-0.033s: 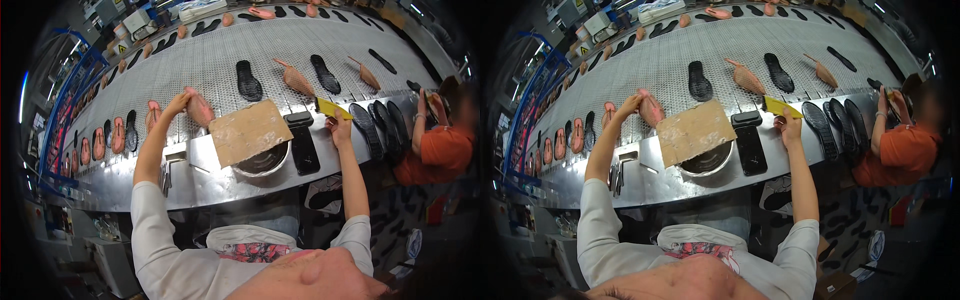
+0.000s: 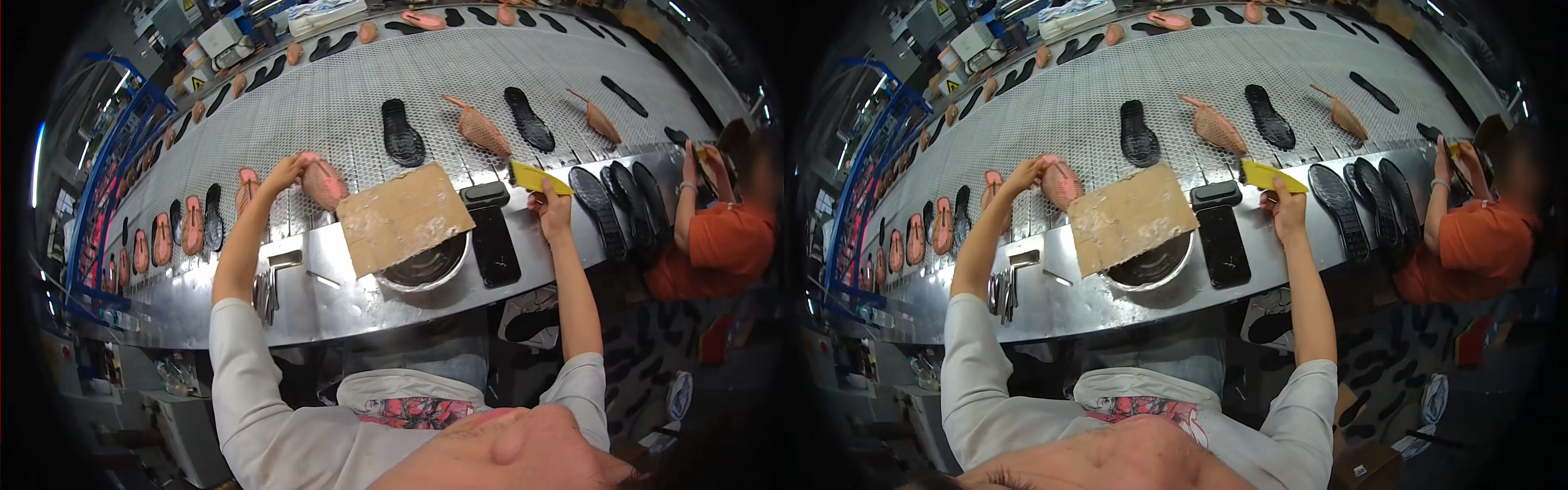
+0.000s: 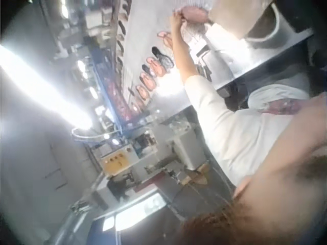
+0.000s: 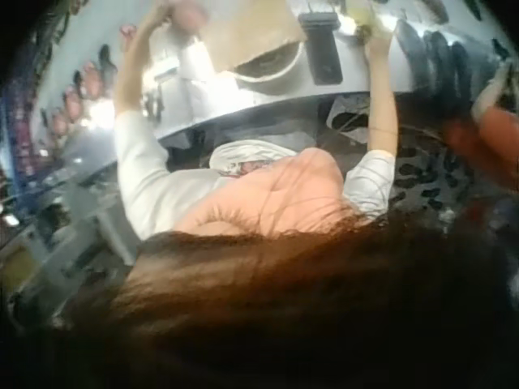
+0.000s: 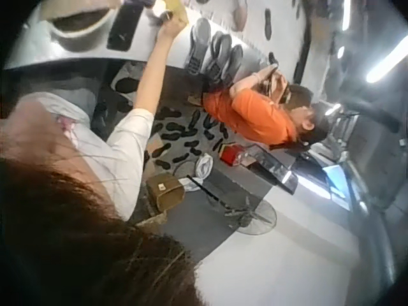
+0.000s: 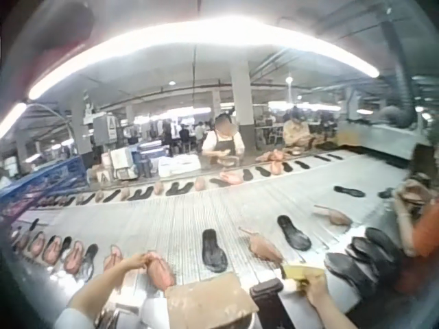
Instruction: Applying glue or adhesive to the underside of pink shoe soles using a specialized applicator tool on an assembly line.
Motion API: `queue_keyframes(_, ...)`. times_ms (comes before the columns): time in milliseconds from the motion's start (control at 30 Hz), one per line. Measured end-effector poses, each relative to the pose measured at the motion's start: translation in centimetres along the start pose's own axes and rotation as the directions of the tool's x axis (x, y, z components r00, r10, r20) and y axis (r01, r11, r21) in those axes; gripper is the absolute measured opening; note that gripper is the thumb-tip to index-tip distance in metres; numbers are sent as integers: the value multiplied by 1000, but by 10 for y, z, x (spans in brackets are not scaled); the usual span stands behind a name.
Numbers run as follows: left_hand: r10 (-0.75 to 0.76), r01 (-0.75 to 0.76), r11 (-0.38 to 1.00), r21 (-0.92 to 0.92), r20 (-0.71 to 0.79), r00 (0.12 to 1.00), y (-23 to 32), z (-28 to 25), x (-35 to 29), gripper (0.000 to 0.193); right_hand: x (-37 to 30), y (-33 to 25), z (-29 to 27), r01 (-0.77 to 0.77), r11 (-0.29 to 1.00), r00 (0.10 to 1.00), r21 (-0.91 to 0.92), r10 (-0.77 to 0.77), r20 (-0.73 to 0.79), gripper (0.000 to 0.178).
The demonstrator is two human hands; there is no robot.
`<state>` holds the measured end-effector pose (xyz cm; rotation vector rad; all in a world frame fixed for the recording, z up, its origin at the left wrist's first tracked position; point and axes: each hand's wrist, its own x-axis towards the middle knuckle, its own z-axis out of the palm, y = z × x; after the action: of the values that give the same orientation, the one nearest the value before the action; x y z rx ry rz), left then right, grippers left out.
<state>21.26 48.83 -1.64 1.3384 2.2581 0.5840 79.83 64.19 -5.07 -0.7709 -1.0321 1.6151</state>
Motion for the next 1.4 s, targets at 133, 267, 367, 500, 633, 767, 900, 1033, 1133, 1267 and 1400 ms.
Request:
queue_keyframes(133,391,-133,724,677,-245,887,40,-3,21,36,-2,-5,-2,0,1000,1000,-6,0,-12,27)
queue_keyframes(267,305,-301,948,105,-25,952,164,30,61,25,-4,-8,3,-9,1000,1000,-4,9,-8,27)
queue_keyframes(367,149,-107,975,-197,212,966,254,101,80,26,-5,-11,4,-5,1000,1000,22,5,0,27)
queue_keyframes(500,87,-19,980,-197,341,936,315,178,96,44,-2,-6,1,-9,999,999,38,10,-41,24)
queue_keyframes(633,224,-87,919,-384,329,917,321,183,108,47,-1,-4,6,11,999,999,33,-9,-51,23)
queue_keyframes(767,389,-265,788,-555,116,914,322,121,83,27,0,-7,1,40,997,998,59,-36,-54,25)
queue_keyframes(900,472,-404,671,-622,-61,879,290,27,23,18,0,-10,1,40,999,995,9,-39,-89,29)
queue_keyframes(1033,361,-318,522,-791,-133,923,266,17,-140,50,4,-6,-1,63,991,998,-114,-64,-3,32)
queue_keyframes(1133,278,-125,503,-856,23,960,201,60,-225,55,1,-11,10,153,950,981,-273,-179,-75,36)
queue_keyframes(1267,328,189,288,-939,282,902,164,124,-326,58,-96,-39,118,168,983,971,-78,-152,185,38)
queue_keyframes(1400,434,351,215,-911,411,802,188,148,-367,65,-201,-44,176,-283,936,862,211,152,484,45)
